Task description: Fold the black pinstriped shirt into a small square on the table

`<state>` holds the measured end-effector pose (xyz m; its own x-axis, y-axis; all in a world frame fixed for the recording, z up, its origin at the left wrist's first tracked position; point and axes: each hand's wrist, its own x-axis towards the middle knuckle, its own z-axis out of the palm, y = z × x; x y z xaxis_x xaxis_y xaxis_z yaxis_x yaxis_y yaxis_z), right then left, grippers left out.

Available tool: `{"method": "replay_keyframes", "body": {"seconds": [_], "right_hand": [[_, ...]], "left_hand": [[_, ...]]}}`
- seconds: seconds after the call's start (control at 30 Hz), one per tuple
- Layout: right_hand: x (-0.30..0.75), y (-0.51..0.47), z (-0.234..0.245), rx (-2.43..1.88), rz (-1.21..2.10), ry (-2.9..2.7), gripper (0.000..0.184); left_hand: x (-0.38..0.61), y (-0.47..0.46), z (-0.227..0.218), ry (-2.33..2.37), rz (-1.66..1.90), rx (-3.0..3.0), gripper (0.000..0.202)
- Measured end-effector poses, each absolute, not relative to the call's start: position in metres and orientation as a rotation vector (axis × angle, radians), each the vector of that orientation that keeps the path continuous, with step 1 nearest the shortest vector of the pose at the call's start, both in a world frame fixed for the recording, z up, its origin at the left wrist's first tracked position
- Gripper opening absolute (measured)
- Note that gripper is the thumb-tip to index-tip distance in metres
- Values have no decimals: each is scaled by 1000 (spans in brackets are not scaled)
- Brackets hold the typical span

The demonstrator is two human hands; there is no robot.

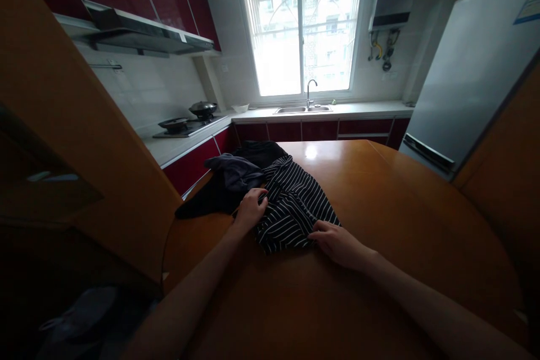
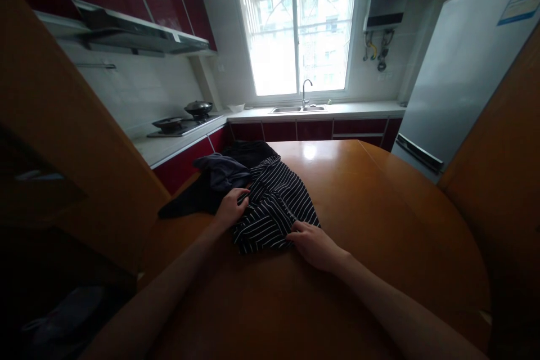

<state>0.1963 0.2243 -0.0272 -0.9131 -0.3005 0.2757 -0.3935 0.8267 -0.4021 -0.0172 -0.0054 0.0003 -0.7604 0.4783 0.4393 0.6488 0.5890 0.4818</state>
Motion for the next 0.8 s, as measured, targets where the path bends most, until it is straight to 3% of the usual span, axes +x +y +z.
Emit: {"method": "replay_keyframes", "body": {"seconds": [0.23, 0.37, 0.47, 0.63, 0.8], "right_hand": [[183, 299, -32, 62, 603, -2819, 37], [184, 374, -41, -633, 471, -2603, 35], [190, 402, -43, -880, 355, -2367, 38], [191, 351, -26, -567, 517, -2284, 30], [203, 256, -16, -175, 797, -2679, 34]], "left_hand": [[-39, -12, -24, -2730, -792, -986, 25], [-13, 2, -16, -2590, -1029, -1323, 20], [15, 10, -6, -2474, -1322, -1691, 20], [37, 15, 2, -2407, -1629, -1867, 23], [4, 10, -12, -2318, -1295, -1456, 29]]}}
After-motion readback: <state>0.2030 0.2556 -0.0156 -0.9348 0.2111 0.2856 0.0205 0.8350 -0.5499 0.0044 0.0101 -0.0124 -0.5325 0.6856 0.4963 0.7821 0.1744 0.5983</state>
